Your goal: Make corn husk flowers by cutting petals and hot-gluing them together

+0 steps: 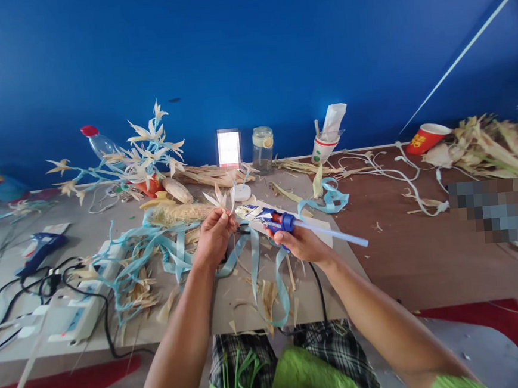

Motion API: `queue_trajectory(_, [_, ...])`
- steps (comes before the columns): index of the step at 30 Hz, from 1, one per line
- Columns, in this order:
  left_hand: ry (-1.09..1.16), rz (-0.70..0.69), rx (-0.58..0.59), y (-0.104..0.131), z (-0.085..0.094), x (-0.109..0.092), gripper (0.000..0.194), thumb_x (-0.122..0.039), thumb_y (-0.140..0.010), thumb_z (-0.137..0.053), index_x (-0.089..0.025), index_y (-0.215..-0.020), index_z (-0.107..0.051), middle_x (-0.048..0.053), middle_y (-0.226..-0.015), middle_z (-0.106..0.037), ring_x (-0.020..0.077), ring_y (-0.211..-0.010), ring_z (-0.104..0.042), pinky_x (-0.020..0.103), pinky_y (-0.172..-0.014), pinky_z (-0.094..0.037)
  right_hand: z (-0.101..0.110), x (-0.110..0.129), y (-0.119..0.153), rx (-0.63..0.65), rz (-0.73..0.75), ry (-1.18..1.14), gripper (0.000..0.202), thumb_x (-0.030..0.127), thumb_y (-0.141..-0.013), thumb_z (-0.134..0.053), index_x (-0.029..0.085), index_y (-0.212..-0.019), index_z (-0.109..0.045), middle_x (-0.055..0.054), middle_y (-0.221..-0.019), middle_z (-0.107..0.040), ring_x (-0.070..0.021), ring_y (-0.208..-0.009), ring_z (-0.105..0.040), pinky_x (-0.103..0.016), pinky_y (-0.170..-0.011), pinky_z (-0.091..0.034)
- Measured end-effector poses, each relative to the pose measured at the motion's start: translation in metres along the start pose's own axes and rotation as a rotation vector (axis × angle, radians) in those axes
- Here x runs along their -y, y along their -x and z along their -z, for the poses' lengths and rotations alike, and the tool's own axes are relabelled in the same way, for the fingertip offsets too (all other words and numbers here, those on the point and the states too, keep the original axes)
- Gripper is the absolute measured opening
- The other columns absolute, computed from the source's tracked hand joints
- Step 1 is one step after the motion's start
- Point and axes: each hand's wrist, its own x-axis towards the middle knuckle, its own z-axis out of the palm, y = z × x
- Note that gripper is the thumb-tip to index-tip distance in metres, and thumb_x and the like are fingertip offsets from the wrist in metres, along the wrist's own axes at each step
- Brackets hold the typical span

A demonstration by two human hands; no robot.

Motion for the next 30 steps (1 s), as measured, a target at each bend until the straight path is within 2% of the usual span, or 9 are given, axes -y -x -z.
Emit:
queue_trajectory(4, [0.107,0.043,-0.013,0.001,0.000,-0.003,0.014,-0.019,-0.072,-0.074,-0.017,-0.077,-0.061,0.000,-0.080,-0.066,0.0073,-0.060,-0.054,0.025,-0.065,-0.046,-0.001,0.000,-0.003,-0.034,0.170,0.210,0.041,0.059,-0.080,-0.058,0.018,-0.086,-0.055,-0.003,-0.077,-0.052,-0.0152,-0.069,-0.047,-0.028,-0.063,-0.040])
queue_trajectory(8, [0.154,0.083,0.000,0.001,0.002,-0.004,0.011,-0.014,-0.073,-0.073,-0.017,-0.076,-0.063,0.001,-0.082,-0.067,0.0068,-0.058,-0.054,0.025,-0.065,-0.046,-0.002,0.002,-0.005,-0.040,0.290,0.266,0.034,0.050,-0.083,-0.059,0.018,-0.094,-0.055,-0.005,-0.085,-0.053,-0.0174,-0.076,-0.050,-0.030,-0.069,-0.042])
queue_trajectory(14, [0.216,0.127,0.037,0.004,-0.001,-0.006,0.011,-0.013,-0.070,-0.074,-0.016,-0.073,-0.065,0.001,-0.078,-0.065,0.0072,-0.059,-0.054,0.024,-0.061,-0.046,-0.003,-0.001,-0.006,-0.033,0.352,0.313,0.027,0.039,-0.083,-0.063,0.018,-0.099,-0.056,-0.008,-0.090,-0.057,-0.0198,-0.083,-0.054,-0.032,-0.073,-0.045])
queue_trajectory(21, [0.212,0.191,-0.033,0.004,-0.006,-0.007,0.013,-0.010,-0.064,-0.077,-0.011,-0.069,-0.065,0.001,-0.070,-0.062,0.0055,-0.052,-0.051,0.021,-0.054,-0.043,-0.005,-0.013,-0.005,0.002,0.396,0.411,0.031,0.032,-0.082,-0.064,0.019,-0.109,-0.056,-0.012,-0.100,-0.057,-0.0212,-0.087,-0.056,-0.035,-0.076,-0.048])
queue_trajectory(26, [0.204,0.175,-0.070,0.003,-0.003,-0.006,0.011,-0.010,-0.066,-0.076,-0.010,-0.073,-0.068,0.001,-0.068,-0.062,0.0038,-0.050,-0.047,0.020,-0.053,-0.042,-0.006,-0.014,-0.005,0.006,0.395,0.411,0.033,0.033,-0.082,-0.064,0.019,-0.110,-0.055,-0.012,-0.101,-0.057,-0.0213,-0.088,-0.057,-0.036,-0.076,-0.049])
queue_trajectory(30, [0.183,0.126,-0.069,0.001,0.000,-0.003,0.012,-0.012,-0.066,-0.076,-0.012,-0.075,-0.069,0.001,-0.075,-0.065,0.0036,-0.052,-0.048,0.020,-0.054,-0.042,-0.006,-0.012,-0.005,-0.008,0.416,0.418,0.032,0.033,-0.082,-0.064,0.018,-0.109,-0.055,-0.012,-0.100,-0.058,-0.0216,-0.088,-0.057,-0.036,-0.075,-0.049])
